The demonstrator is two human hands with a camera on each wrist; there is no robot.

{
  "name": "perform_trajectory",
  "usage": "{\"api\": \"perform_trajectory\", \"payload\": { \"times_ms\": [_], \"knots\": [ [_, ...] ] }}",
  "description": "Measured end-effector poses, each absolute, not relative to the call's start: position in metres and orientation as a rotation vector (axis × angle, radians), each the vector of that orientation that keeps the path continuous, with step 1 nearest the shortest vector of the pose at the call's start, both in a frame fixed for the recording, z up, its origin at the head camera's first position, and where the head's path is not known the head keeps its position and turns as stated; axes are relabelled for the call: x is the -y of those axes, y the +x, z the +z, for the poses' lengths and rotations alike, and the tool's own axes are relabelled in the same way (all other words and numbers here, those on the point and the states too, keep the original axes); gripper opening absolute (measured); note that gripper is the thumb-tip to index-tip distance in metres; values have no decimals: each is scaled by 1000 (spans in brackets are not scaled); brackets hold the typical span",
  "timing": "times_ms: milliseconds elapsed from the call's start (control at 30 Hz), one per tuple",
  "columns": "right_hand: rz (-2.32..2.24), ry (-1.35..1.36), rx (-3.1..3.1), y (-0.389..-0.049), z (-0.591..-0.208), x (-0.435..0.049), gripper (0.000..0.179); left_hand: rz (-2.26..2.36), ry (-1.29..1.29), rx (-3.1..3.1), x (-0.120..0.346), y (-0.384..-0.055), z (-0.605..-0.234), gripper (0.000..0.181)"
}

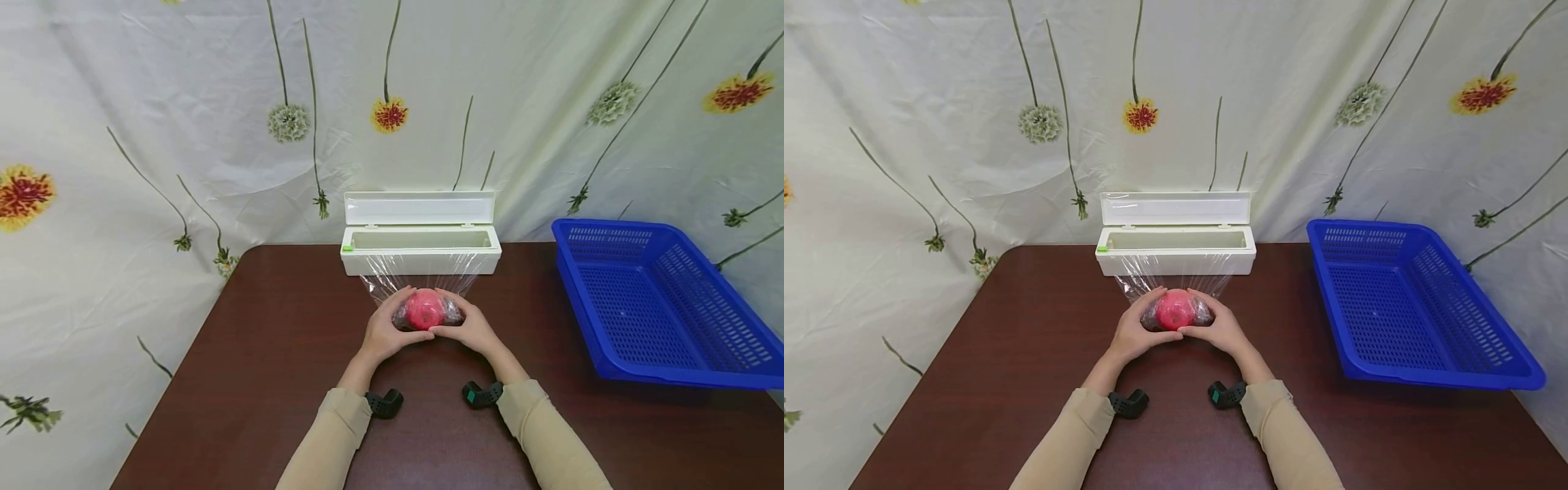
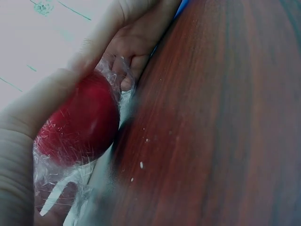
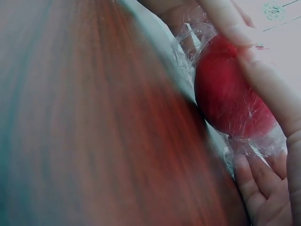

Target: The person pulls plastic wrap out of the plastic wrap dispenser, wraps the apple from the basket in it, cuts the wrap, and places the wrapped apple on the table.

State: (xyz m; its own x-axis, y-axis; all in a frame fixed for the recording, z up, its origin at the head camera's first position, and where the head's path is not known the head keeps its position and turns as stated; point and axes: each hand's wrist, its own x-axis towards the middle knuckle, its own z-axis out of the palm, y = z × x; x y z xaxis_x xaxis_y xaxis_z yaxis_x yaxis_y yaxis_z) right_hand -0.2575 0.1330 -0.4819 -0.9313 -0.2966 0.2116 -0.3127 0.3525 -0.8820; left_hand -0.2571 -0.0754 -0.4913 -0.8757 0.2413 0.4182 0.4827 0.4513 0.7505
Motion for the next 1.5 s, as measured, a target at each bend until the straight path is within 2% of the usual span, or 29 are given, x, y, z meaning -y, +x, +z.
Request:
{"api": "perform_trajectory", "payload": {
  "times_ms": [200, 433, 633, 967, 1100, 1333, 1500],
  "knots": [
    [1699, 592, 2571, -248, -463, -131, 69, -1430, -622, 2457, 75, -257, -491, 79],
    [1632, 549, 2586, -263, -492, -134, 73, -1440, -551, 2509, 75, -256, -490, 73],
    [1707, 580, 2523, -263, -495, -135, 81, -1378, -514, 2540, 75, -258, -490, 72],
    [1646, 662, 2415, -269, -499, -134, 72, -1309, -510, 2549, 74, -261, -490, 74],
    [1592, 605, 2483, -269, -499, -134, 71, -1400, -452, 2550, 73, -261, -490, 77],
    [1518, 536, 2558, -268, -495, -134, 66, -1437, -403, 2550, 73, -263, -491, 64],
    [1456, 528, 2587, -271, -494, -134, 65, -1414, -400, 2562, 73, -265, -492, 67]
  ]
}}
